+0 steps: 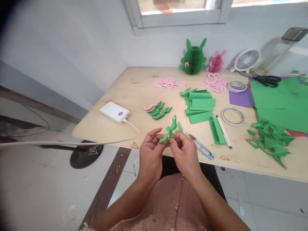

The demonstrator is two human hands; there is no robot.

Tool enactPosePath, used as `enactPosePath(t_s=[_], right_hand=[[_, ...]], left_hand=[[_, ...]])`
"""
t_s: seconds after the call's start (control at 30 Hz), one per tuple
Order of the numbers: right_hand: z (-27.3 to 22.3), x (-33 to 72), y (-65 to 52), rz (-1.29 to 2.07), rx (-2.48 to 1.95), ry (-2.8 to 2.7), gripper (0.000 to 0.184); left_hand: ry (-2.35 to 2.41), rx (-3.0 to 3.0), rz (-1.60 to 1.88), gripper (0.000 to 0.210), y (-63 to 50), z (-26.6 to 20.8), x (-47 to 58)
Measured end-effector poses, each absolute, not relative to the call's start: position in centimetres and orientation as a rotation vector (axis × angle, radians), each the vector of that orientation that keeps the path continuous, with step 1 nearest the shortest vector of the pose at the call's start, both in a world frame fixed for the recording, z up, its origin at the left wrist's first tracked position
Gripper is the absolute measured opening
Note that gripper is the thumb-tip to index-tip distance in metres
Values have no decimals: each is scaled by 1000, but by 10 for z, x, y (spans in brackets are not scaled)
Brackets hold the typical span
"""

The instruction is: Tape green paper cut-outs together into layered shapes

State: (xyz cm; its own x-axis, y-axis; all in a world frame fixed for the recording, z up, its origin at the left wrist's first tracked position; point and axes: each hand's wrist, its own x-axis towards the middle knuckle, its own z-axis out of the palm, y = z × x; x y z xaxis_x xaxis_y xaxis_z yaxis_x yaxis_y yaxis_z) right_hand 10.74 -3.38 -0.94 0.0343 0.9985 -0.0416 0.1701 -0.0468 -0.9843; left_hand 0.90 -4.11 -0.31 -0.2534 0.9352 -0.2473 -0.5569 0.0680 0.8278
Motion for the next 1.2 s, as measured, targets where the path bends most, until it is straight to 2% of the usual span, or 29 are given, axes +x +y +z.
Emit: enactPosePath(t_s=[1.2], right_hand=[[-7, 111, -34, 1066, -1431, -1454, 15]], left_hand=[[967, 354, 1389, 43, -36, -3, 4]])
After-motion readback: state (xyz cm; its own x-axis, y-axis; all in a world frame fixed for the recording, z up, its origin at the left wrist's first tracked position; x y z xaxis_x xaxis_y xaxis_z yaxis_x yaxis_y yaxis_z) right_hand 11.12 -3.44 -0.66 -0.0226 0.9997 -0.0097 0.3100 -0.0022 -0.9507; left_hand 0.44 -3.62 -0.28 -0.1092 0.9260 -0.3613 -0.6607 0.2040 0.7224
